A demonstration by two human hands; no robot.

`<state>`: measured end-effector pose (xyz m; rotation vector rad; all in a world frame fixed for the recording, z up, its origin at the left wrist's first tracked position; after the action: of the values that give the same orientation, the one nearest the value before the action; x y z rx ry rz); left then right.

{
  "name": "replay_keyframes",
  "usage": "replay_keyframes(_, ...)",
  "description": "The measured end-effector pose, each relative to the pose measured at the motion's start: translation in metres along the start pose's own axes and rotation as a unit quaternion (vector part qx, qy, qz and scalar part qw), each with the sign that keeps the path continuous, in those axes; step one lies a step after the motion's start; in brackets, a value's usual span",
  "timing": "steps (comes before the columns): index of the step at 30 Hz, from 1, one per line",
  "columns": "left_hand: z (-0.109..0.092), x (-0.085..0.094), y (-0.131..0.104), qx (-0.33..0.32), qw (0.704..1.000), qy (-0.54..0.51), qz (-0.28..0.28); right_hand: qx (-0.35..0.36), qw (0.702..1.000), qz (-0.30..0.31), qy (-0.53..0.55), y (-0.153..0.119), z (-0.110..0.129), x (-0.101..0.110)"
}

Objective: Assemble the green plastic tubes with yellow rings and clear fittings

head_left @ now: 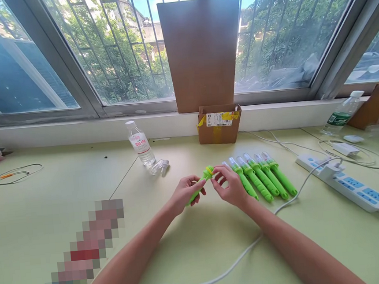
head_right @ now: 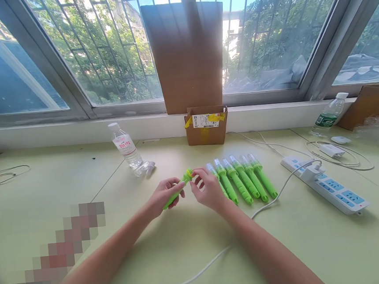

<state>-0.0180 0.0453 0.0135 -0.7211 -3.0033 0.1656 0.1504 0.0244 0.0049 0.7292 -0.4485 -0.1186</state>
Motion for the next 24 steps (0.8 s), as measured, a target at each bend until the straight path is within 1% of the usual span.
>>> replay_keyframes(4, -0.001, 0.0, -0.001, 0.004, 1.0, 0.007, 0.025, 0.002, 1.0, 0.01, -0.018, -0.003, -0.007, -0.005)
replay_keyframes(8, 0.001, -0.002, -0.001, -0.011, 0.996, 0.085, 0.033, 0.015, 0.998, -0.021, -0.059, -0.006, -0.016, -0.009)
replay_keyframes(9, 0.003, -0.003, 0.0, -0.023, 0.992, 0.119, 0.025, 0.021, 0.997, -0.024, -0.069, -0.007, -0.018, -0.009)
replay_keyframes(11, 0.006, -0.002, 0.001, -0.067, 0.976, 0.208, -0.014, 0.033, 0.995, -0.027, -0.088, -0.007, -0.02, -0.009)
replay_keyframes(13, 0.009, -0.001, 0.003, -0.131, 0.939, 0.308, -0.079, 0.043, 0.993, -0.031, -0.102, -0.007, -0.02, -0.009)
replay_keyframes(15, 0.012, -0.001, 0.003, -0.167, 0.905, 0.367, -0.136, 0.05, 0.992, -0.037, -0.109, -0.007, -0.019, -0.009)
replay_keyframes(16, 0.013, -0.001, 0.003, -0.177, 0.894, 0.38, -0.156, 0.052, 0.992, -0.042, -0.108, -0.007, -0.018, -0.009)
replay_keyframes(17, 0.014, -0.002, 0.002, -0.184, 0.888, 0.385, -0.17, 0.054, 0.992, -0.047, -0.107, -0.006, -0.017, -0.009)
replay_keyframes(19, 0.014, -0.003, 0.001, -0.197, 0.885, 0.381, -0.182, 0.055, 0.992, -0.053, -0.103, -0.006, -0.015, -0.008)
replay_keyframes(24, 0.01, -0.005, -0.003, -0.214, 0.893, 0.354, -0.178, 0.05, 0.994, -0.046, -0.087, -0.005, -0.011, -0.005)
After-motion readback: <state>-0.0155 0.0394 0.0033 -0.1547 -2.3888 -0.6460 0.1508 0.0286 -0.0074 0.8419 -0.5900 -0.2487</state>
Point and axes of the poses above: each hand's wrist, its own y-axis towards the middle knuckle, its own x-axis out of the back of the hand, z = x × y, the point moved 2 cm from there along y, towards the middle knuckle, and after that the axes turned 3 degrees about -z, right-handed, at the moved point
